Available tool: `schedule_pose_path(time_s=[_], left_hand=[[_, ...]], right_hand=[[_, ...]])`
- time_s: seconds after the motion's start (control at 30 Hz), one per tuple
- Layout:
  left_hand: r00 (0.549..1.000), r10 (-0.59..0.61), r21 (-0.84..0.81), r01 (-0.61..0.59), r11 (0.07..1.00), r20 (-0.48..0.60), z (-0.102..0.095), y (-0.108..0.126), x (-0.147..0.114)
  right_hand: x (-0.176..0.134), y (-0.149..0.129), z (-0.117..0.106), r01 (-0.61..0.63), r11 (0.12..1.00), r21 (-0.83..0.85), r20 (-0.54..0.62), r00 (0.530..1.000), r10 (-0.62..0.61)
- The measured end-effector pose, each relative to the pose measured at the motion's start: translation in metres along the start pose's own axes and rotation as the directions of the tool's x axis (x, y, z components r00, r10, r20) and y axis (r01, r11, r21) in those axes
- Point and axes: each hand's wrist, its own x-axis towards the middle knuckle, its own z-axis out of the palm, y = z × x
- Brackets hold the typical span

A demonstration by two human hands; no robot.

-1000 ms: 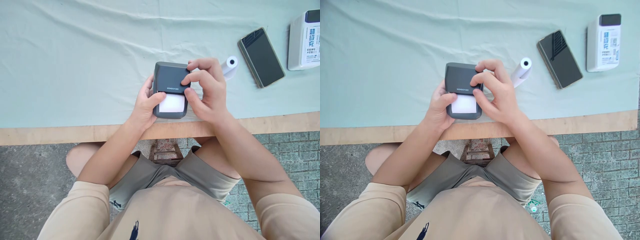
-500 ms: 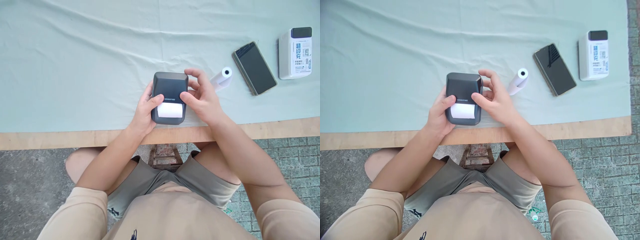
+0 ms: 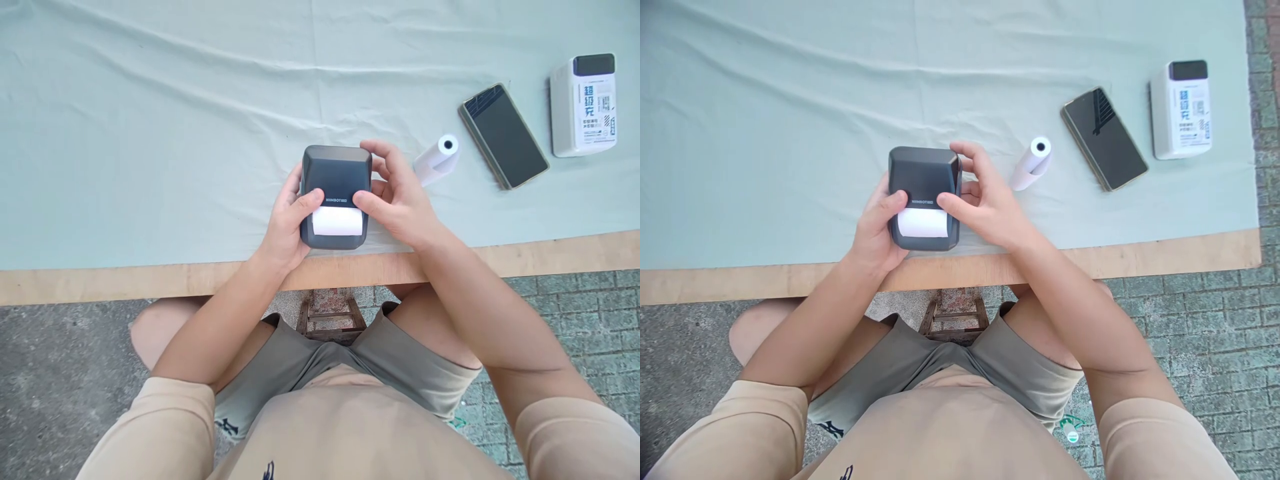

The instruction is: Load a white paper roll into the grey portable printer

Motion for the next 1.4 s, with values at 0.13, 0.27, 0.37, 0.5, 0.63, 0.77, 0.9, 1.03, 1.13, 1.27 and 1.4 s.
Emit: schedule_pose_path(time_s=[0.13,0.27,0.37,0.5,0.63,0.77,0.9,1.03,1.13,1.27,1.4], left_hand=[[0.997,-0.058,-0.064,0.054,0.996,-0.054,-0.004,-0.004,0.003],[0.991,-0.089,-0.074,0.081,0.994,-0.101,-0.008,-0.007,0.005],[0.996,-0.036,-0.072,0.030,0.997,-0.086,-0.008,-0.008,0.005],[0.995,-0.020,-0.066,0.014,0.998,-0.102,-0.008,-0.009,0.004],[0.995,-0.035,-0.079,0.028,0.997,-0.093,-0.008,-0.009,0.005],[0.995,-0.025,-0.098,0.015,0.995,-0.101,-0.008,-0.010,0.006],[0.994,-0.022,-0.078,0.014,0.997,-0.110,-0.007,-0.009,0.005],[0.992,-0.030,-0.085,0.020,0.996,-0.124,-0.007,-0.008,0.004],[0.991,-0.050,-0.055,0.044,0.998,-0.124,-0.008,-0.007,0.004],[0.992,-0.038,-0.021,0.035,0.999,-0.124,-0.008,-0.008,0.003],[0.994,-0.018,-0.036,0.014,0.999,-0.108,-0.006,-0.009,0.002]], right_hand=[[-0.001,-0.002,-0.006,0.023,1.000,0.005,0.083,0.996,-0.024],[0.007,-0.003,-0.014,0.082,0.992,-0.091,0.139,0.988,-0.069],[0.014,-0.005,-0.017,0.171,0.955,-0.242,0.113,0.983,-0.147],[0.015,-0.011,-0.019,0.290,0.894,-0.341,0.133,0.957,-0.259],[0.011,-0.014,-0.022,0.365,0.864,-0.346,0.188,0.929,-0.318],[0.013,-0.018,-0.021,0.361,0.821,-0.442,-0.007,0.914,-0.406],[0.020,-0.029,-0.013,0.309,0.849,-0.428,-0.311,0.832,-0.459],[0.019,-0.039,-0.006,0.268,0.889,-0.372,-0.386,0.826,-0.411],[0.012,-0.041,-0.004,0.267,0.869,-0.416,-0.397,0.807,-0.438],[0.006,-0.041,-0.003,0.268,0.674,-0.689,-0.147,0.858,-0.492],[0.015,-0.049,0.000,0.208,0.475,-0.855,0.124,0.972,-0.202]])
